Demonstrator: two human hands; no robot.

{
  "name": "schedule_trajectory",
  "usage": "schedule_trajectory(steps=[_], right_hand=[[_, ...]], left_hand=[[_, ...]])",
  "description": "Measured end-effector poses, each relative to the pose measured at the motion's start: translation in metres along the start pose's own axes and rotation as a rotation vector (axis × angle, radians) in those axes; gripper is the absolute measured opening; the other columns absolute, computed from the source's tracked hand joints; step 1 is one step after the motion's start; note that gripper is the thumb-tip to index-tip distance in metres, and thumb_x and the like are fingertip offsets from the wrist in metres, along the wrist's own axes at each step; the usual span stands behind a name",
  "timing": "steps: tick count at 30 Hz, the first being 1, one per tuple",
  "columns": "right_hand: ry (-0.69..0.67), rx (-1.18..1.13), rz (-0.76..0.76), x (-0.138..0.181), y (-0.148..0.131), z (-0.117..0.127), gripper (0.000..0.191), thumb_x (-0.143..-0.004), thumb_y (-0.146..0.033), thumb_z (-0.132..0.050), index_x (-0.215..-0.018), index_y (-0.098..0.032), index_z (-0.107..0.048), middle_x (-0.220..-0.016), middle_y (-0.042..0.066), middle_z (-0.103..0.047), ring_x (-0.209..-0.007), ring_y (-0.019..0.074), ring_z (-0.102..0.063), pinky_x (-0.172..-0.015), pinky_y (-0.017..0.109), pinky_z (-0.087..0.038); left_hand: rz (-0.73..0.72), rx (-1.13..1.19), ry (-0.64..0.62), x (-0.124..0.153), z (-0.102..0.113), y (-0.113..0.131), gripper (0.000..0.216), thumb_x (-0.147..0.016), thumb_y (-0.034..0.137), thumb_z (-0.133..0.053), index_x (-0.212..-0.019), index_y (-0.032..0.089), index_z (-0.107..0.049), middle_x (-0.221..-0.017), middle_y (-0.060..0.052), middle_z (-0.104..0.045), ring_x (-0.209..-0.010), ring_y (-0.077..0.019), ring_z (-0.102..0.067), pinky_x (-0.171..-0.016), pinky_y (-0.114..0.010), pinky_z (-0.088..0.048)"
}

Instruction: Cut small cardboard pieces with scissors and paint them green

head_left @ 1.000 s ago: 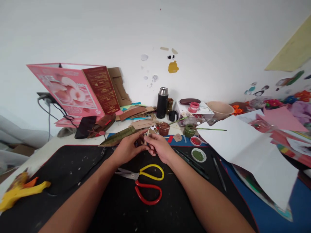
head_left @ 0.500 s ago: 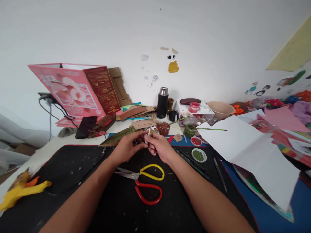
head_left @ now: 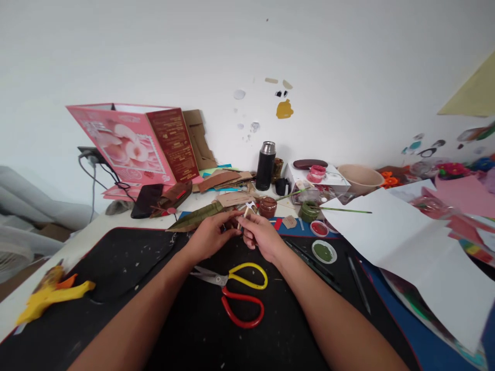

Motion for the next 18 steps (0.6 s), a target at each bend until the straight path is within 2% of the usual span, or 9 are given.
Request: schedule_trajectory(steps=[4, 6, 9, 11, 13, 15, 18], right_hand=[[0.019, 0.012, 0.015, 0.000, -0.001, 0.002, 0.053, -0.070, -0.061, -0.088, -0.075, -0.022, -0.053, -0.049, -0.011, -0.043, -0.038, 0.0070, -0.040, -0.036, 0.020, -0.025], [0.048, -0.003, 0.038, 0.000, -0.005, 0.005, 0.054, -0.070, -0.061, -0.088, -0.074, -0.022, -0.052, -0.049, -0.011, -0.043, -0.038, 0.0071, -0.039, -0.036, 0.020, -0.024], [0.105, -0.052, 0.083, -0.001, -0.015, 0.015, 0.053, -0.069, -0.058, -0.090, -0.075, -0.022, -0.052, -0.050, -0.011, -0.041, -0.040, 0.0071, -0.039, -0.037, 0.020, -0.023], [0.140, -0.081, 0.106, -0.001, -0.021, 0.022, 0.051, -0.069, -0.057, -0.090, -0.076, -0.022, -0.053, -0.050, -0.011, -0.040, -0.040, 0.0072, -0.039, -0.037, 0.020, -0.022], [0.166, -0.098, 0.120, -0.002, -0.025, 0.028, 0.050, -0.070, -0.056, -0.090, -0.076, -0.022, -0.053, -0.050, -0.011, -0.040, -0.040, 0.0073, -0.038, -0.038, 0.020, -0.021], [0.175, -0.102, 0.122, -0.003, -0.026, 0.030, 0.051, -0.070, -0.056, -0.090, -0.075, -0.023, -0.052, -0.051, -0.011, -0.040, -0.040, 0.0074, -0.038, -0.038, 0.020, -0.020], [0.168, -0.090, 0.107, -0.003, -0.023, 0.030, 0.051, -0.070, -0.057, -0.091, -0.077, -0.022, -0.053, -0.051, -0.011, -0.041, -0.040, 0.0073, -0.038, -0.038, 0.020, -0.020]], left_hand=[[-0.005, 0.033, -0.015, 0.000, 0.003, 0.003, 0.056, -0.090, 0.035, -0.072, -0.144, 0.023, -0.064, -0.101, -0.004, -0.078, -0.086, -0.0211, -0.070, -0.082, -0.033, -0.056], [-0.009, 0.059, 0.020, 0.000, 0.013, 0.004, 0.060, -0.090, 0.041, -0.073, -0.147, 0.023, -0.061, -0.098, -0.004, -0.077, -0.083, -0.0199, -0.069, -0.079, -0.032, -0.056], [0.018, 0.052, 0.240, 0.001, 0.052, -0.006, 0.055, -0.091, 0.048, -0.069, -0.137, 0.019, -0.067, -0.090, -0.004, -0.075, -0.080, -0.0194, -0.068, -0.078, -0.031, -0.055], [0.093, 0.027, 0.441, 0.007, 0.086, -0.021, 0.051, -0.089, 0.051, -0.069, -0.128, 0.017, -0.072, -0.086, -0.004, -0.074, -0.073, -0.0187, -0.067, -0.073, -0.031, -0.055], [0.170, 0.050, 0.591, 0.015, 0.114, -0.040, 0.050, -0.087, 0.051, -0.069, -0.123, 0.017, -0.073, -0.084, -0.004, -0.074, -0.070, -0.0176, -0.066, -0.070, -0.030, -0.056], [0.228, 0.090, 0.677, 0.021, 0.131, -0.056, 0.046, -0.083, 0.050, -0.071, -0.117, 0.018, -0.075, -0.085, -0.004, -0.074, -0.069, -0.0179, -0.067, -0.065, -0.029, -0.056], [0.274, 0.100, 0.712, 0.024, 0.141, -0.070, 0.043, -0.079, 0.048, -0.073, -0.111, 0.019, -0.075, -0.081, -0.004, -0.074, -0.067, -0.0181, -0.066, -0.059, -0.027, -0.054]])
Point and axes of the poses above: each hand's wrist, its own x-axis away from the middle knuckle, its own z-axis out of the back of the hand, y = z × x, the point moved 8 cm from there along -x, towards the middle knuckle
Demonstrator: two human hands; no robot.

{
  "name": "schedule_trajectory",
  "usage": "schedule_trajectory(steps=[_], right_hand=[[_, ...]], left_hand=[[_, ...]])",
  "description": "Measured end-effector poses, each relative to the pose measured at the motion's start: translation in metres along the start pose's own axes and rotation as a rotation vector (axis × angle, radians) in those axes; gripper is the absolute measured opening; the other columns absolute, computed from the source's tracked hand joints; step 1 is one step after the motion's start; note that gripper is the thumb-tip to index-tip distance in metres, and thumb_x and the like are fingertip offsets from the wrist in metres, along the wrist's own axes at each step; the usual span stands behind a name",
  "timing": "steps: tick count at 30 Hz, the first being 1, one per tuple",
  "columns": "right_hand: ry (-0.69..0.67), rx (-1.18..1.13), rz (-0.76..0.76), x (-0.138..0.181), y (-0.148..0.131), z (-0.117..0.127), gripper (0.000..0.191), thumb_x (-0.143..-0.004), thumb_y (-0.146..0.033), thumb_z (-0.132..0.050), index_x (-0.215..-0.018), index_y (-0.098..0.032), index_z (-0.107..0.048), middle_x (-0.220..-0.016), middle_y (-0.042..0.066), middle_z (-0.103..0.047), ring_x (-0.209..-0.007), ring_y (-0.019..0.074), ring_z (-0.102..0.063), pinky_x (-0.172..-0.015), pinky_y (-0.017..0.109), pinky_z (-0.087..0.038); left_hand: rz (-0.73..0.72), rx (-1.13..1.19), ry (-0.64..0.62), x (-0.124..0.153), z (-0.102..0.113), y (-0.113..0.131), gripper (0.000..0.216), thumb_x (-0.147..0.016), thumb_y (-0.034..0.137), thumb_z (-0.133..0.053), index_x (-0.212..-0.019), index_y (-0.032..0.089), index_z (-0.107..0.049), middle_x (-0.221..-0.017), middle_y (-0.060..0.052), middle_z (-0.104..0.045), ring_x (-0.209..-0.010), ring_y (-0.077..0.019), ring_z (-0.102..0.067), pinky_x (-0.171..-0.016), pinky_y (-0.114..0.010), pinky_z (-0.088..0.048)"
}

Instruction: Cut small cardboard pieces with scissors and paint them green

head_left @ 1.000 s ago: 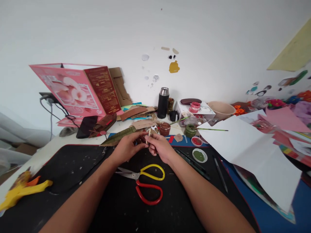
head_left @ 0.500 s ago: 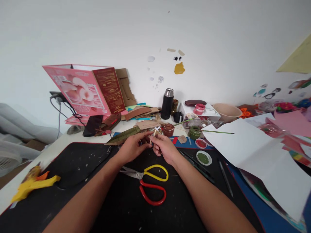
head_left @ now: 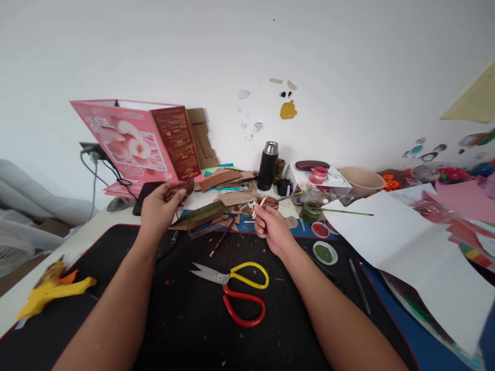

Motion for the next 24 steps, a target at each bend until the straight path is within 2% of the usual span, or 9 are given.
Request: schedule_trajectory(steps=[5, 13, 24], right_hand=[[-0.004, 0.025, -0.019, 0.001, 0.006, -0.002, 0.053, -0.067, -0.059, -0.091, -0.079, -0.021, -0.056, -0.050, -0.011, -0.041, -0.040, 0.0069, -0.037, -0.038, 0.020, -0.020], [-0.012, 0.054, -0.023, 0.000, 0.009, -0.002, 0.052, -0.069, -0.060, -0.090, -0.079, -0.021, -0.056, -0.050, -0.011, -0.041, -0.039, 0.0070, -0.037, -0.037, 0.020, -0.020], [-0.033, 0.099, -0.028, 0.003, 0.011, -0.006, 0.053, -0.069, -0.061, -0.089, -0.079, -0.021, -0.055, -0.050, -0.011, -0.043, -0.039, 0.0069, -0.038, -0.036, 0.019, -0.022]], left_hand=[[-0.029, -0.010, 0.004, 0.000, 0.001, 0.003, 0.043, -0.078, 0.048, -0.073, -0.110, 0.019, -0.075, -0.080, -0.004, -0.074, -0.068, -0.0180, -0.066, -0.061, -0.028, -0.056], [0.039, 0.075, 0.088, -0.001, 0.016, -0.002, 0.046, -0.081, 0.047, -0.072, -0.117, 0.019, -0.074, -0.083, -0.005, -0.072, -0.067, -0.0183, -0.066, -0.055, -0.028, -0.058], [0.042, 0.121, 0.123, 0.000, 0.019, 0.000, 0.042, -0.082, 0.042, -0.071, -0.116, 0.018, -0.073, -0.080, -0.004, -0.071, -0.065, -0.0176, -0.066, -0.053, -0.026, -0.056]])
Point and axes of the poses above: each hand's wrist, its own x-axis away from the middle knuckle, its own z-axis out of the back of the hand, y = z × x, the point moved 8 cm from there along -x, towards the middle knuckle
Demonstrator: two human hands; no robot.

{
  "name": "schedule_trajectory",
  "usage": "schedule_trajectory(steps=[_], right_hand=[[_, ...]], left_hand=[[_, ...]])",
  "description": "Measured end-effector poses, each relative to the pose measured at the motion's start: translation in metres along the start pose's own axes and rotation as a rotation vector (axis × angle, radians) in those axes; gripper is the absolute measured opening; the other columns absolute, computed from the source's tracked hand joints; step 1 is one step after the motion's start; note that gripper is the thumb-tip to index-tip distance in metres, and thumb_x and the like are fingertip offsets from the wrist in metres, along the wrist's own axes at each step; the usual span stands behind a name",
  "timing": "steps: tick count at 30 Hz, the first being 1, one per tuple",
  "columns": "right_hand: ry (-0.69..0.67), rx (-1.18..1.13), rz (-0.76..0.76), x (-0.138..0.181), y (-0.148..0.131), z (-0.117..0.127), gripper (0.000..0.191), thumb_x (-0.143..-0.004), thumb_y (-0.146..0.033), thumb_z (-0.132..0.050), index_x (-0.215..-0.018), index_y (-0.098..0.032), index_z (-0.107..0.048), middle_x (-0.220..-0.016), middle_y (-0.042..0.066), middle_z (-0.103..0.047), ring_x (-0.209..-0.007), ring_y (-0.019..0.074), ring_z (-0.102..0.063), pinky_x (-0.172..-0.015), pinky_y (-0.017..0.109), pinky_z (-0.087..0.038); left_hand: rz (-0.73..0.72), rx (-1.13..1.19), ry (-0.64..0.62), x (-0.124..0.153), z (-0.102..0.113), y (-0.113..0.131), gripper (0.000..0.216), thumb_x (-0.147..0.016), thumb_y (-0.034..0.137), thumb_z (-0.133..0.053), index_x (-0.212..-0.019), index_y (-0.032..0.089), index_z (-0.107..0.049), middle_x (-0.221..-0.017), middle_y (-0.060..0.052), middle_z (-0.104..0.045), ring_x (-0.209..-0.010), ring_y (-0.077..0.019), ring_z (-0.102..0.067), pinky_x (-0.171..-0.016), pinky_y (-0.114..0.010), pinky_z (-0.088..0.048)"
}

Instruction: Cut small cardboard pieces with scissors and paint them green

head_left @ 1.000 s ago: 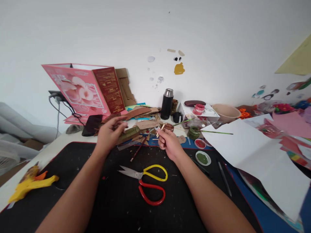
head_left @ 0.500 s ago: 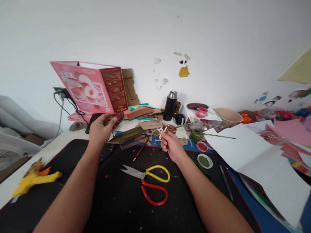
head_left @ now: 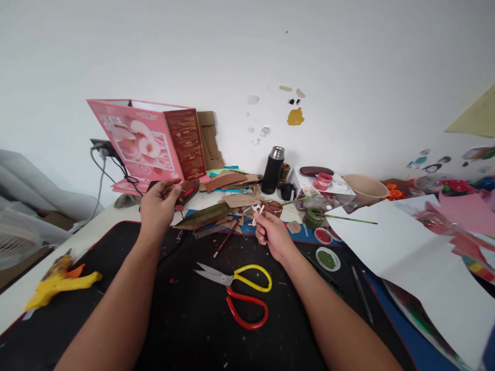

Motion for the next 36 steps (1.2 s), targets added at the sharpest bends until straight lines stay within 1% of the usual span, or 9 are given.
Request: schedule_trajectory(steps=[3, 6, 11, 14, 16, 18, 23, 28, 36], right_hand=[[0.002, 0.008, 0.003, 0.000, 0.001, -0.001, 0.052, -0.069, -0.060, -0.089, -0.078, -0.021, -0.056, -0.050, -0.011, -0.043, -0.039, 0.0068, -0.038, -0.036, 0.019, -0.023], [-0.013, 0.026, 0.009, 0.000, 0.004, -0.003, 0.051, -0.070, -0.059, -0.089, -0.077, -0.021, -0.056, -0.049, -0.011, -0.043, -0.038, 0.0067, -0.038, -0.035, 0.018, -0.023], [-0.056, 0.068, 0.009, 0.002, 0.008, -0.008, 0.049, -0.072, -0.061, -0.086, -0.081, -0.020, -0.060, -0.049, -0.011, -0.042, -0.038, 0.0067, -0.038, -0.035, 0.018, -0.024], [-0.070, 0.085, 0.012, 0.002, 0.010, -0.010, 0.049, -0.073, -0.061, -0.085, -0.083, -0.020, -0.060, -0.049, -0.012, -0.043, -0.037, 0.0067, -0.038, -0.034, 0.018, -0.024], [-0.074, 0.097, 0.015, 0.002, 0.011, -0.011, 0.049, -0.074, -0.061, -0.084, -0.083, -0.020, -0.059, -0.049, -0.012, -0.043, -0.036, 0.0067, -0.038, -0.034, 0.019, -0.024], [-0.081, 0.116, 0.013, 0.003, 0.012, -0.013, 0.048, -0.075, -0.061, -0.084, -0.084, -0.020, -0.060, -0.049, -0.012, -0.044, -0.036, 0.0069, -0.038, -0.034, 0.019, -0.025], [-0.114, 0.141, 0.003, 0.005, 0.013, -0.019, 0.047, -0.075, -0.061, -0.083, -0.083, -0.020, -0.060, -0.047, -0.011, -0.044, -0.036, 0.0074, -0.038, -0.034, 0.019, -0.025], [-0.123, 0.136, -0.009, 0.007, 0.013, -0.020, 0.048, -0.075, -0.061, -0.083, -0.080, -0.021, -0.059, -0.047, -0.011, -0.043, -0.036, 0.0073, -0.038, -0.034, 0.020, -0.024], [-0.133, 0.108, -0.048, 0.005, 0.017, -0.020, 0.052, -0.072, -0.064, -0.085, -0.077, -0.021, -0.057, -0.046, -0.012, -0.043, -0.036, 0.0071, -0.039, -0.035, 0.020, -0.025]], left_hand=[[0.002, -0.018, 0.006, 0.000, 0.000, 0.000, 0.043, -0.082, 0.042, -0.070, -0.116, 0.018, -0.073, -0.080, -0.003, -0.072, -0.065, -0.0170, -0.065, -0.053, -0.026, -0.056], [-0.038, -0.081, -0.050, 0.005, -0.012, 0.004, 0.041, -0.084, 0.043, -0.067, -0.114, 0.017, -0.073, -0.083, -0.005, -0.075, -0.067, -0.0175, -0.067, -0.057, -0.027, -0.055], [-0.203, -0.269, -0.361, 0.039, -0.063, 0.017, 0.036, -0.091, 0.046, -0.063, -0.107, 0.018, -0.077, -0.079, -0.004, -0.077, -0.071, -0.0198, -0.069, -0.067, -0.029, -0.053], [-0.272, -0.306, -0.587, 0.066, -0.093, 0.020, 0.033, -0.094, 0.048, -0.063, -0.107, 0.021, -0.079, -0.096, -0.005, -0.082, -0.086, -0.0222, -0.073, -0.079, -0.031, -0.053], [-0.304, -0.335, -0.697, 0.079, -0.106, 0.021, 0.030, -0.096, 0.045, -0.062, -0.106, 0.022, -0.079, -0.102, -0.005, -0.083, -0.091, -0.0228, -0.074, -0.083, -0.032, -0.053], [-0.323, -0.347, -0.764, 0.088, -0.113, 0.021, 0.027, -0.098, 0.042, -0.062, -0.105, 0.023, -0.079, -0.102, -0.004, -0.082, -0.092, -0.0229, -0.074, -0.085, -0.032, -0.052], [-0.321, -0.320, -0.817, 0.097, -0.119, 0.023, 0.023, -0.094, 0.037, -0.067, -0.109, 0.022, -0.077, -0.103, -0.004, -0.081, -0.094, -0.0229, -0.073, -0.085, -0.032, -0.052], [-0.304, -0.293, -0.795, 0.099, -0.120, 0.027, 0.039, -0.091, 0.034, -0.071, -0.128, 0.023, -0.070, -0.092, -0.001, -0.077, -0.079, -0.0190, -0.068, -0.076, -0.030, -0.051], [-0.348, -0.286, -0.842, 0.105, -0.123, 0.028, 0.041, -0.089, 0.037, -0.075, -0.127, 0.022, -0.071, -0.101, -0.003, -0.077, -0.083, -0.0190, -0.067, -0.077, -0.030, -0.054]])
Point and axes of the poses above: each hand's wrist, its own x-axis away from the middle knuckle, its own z-axis out of the back of the hand, y = z × x, the point moved 8 cm from there along -x, towards the middle knuckle
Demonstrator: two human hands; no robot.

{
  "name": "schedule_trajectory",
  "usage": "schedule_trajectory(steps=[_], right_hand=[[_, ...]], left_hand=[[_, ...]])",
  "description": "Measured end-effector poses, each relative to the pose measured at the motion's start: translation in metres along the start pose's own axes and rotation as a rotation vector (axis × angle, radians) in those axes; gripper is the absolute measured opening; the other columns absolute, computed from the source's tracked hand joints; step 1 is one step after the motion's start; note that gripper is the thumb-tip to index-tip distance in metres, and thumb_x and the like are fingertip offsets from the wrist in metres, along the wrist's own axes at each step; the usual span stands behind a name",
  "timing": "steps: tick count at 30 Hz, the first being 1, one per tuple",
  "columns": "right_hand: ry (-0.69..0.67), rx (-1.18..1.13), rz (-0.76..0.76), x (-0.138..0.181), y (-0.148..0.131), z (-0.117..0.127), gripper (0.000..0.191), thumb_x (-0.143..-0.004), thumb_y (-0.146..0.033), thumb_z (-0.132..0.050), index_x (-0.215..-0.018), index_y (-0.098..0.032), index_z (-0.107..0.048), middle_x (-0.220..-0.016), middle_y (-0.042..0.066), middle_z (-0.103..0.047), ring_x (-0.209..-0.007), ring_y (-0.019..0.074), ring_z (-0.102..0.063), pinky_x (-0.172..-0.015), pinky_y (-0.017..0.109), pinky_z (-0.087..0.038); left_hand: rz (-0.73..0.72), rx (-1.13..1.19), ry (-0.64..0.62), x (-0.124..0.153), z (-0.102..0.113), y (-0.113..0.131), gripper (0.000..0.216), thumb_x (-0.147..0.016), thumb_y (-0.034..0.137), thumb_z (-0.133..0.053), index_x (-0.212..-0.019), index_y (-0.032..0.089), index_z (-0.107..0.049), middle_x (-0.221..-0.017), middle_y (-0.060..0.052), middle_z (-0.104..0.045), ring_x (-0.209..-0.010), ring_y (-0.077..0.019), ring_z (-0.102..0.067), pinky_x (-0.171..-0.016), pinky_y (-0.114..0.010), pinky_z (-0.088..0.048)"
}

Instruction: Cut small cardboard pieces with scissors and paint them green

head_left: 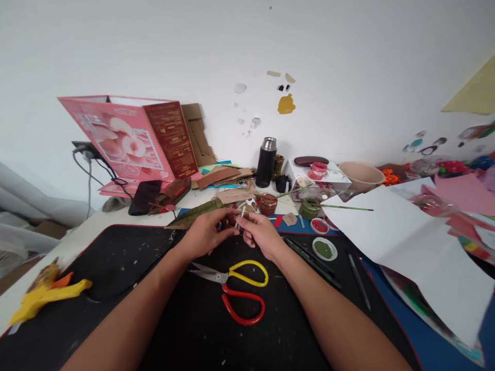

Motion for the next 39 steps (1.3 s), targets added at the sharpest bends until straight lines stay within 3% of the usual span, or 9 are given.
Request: schedule_trajectory(steps=[17, 25, 33, 39], right_hand=[[-0.019, -0.031, -0.011, -0.0016, 0.0000, -0.0013, 0.049, -0.073, -0.062, -0.084, -0.077, -0.022, -0.056, -0.046, -0.012, -0.043, -0.036, 0.0076, -0.040, -0.036, 0.021, -0.025], [-0.004, -0.039, -0.019, -0.0012, 0.0004, 0.0012, 0.050, -0.073, -0.063, -0.084, -0.080, -0.021, -0.058, -0.048, -0.012, -0.043, -0.038, 0.0074, -0.040, -0.036, 0.021, -0.025], [-0.013, -0.047, -0.034, -0.0004, 0.0007, -0.0004, 0.050, -0.072, -0.063, -0.086, -0.078, -0.021, -0.059, -0.047, -0.012, -0.043, -0.037, 0.0072, -0.039, -0.036, 0.021, -0.024], [-0.013, -0.057, -0.048, 0.0002, 0.0018, -0.0017, 0.053, -0.069, -0.064, -0.087, -0.077, -0.021, -0.058, -0.048, -0.012, -0.044, -0.036, 0.0071, -0.039, -0.035, 0.021, -0.023]], left_hand=[[0.026, -0.027, -0.024, -0.0002, -0.0056, -0.0041, 0.035, -0.091, 0.040, -0.070, -0.123, 0.024, -0.066, -0.106, -0.003, -0.079, -0.084, -0.0205, -0.070, -0.078, -0.032, -0.054], [0.043, -0.033, -0.039, -0.0002, -0.0015, -0.0031, 0.046, -0.091, 0.046, -0.071, -0.132, 0.025, -0.065, -0.102, -0.003, -0.078, -0.078, -0.0198, -0.067, -0.073, -0.032, -0.053], [0.010, -0.052, -0.053, 0.0008, -0.0041, -0.0060, 0.040, -0.092, 0.040, -0.070, -0.129, 0.024, -0.066, -0.107, -0.004, -0.078, -0.082, -0.0200, -0.068, -0.077, -0.032, -0.055], [0.028, -0.069, -0.052, 0.0005, -0.0062, -0.0079, 0.037, -0.092, 0.036, -0.070, -0.126, 0.024, -0.065, -0.099, -0.001, -0.076, -0.080, -0.0193, -0.068, -0.076, -0.031, -0.053]])
Point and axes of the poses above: each hand's wrist, its own x-axis away from the middle knuckle, its own z-axis out of the back of the hand, y = z × x, the point moved 8 cm from there along -x, towards the middle knuckle
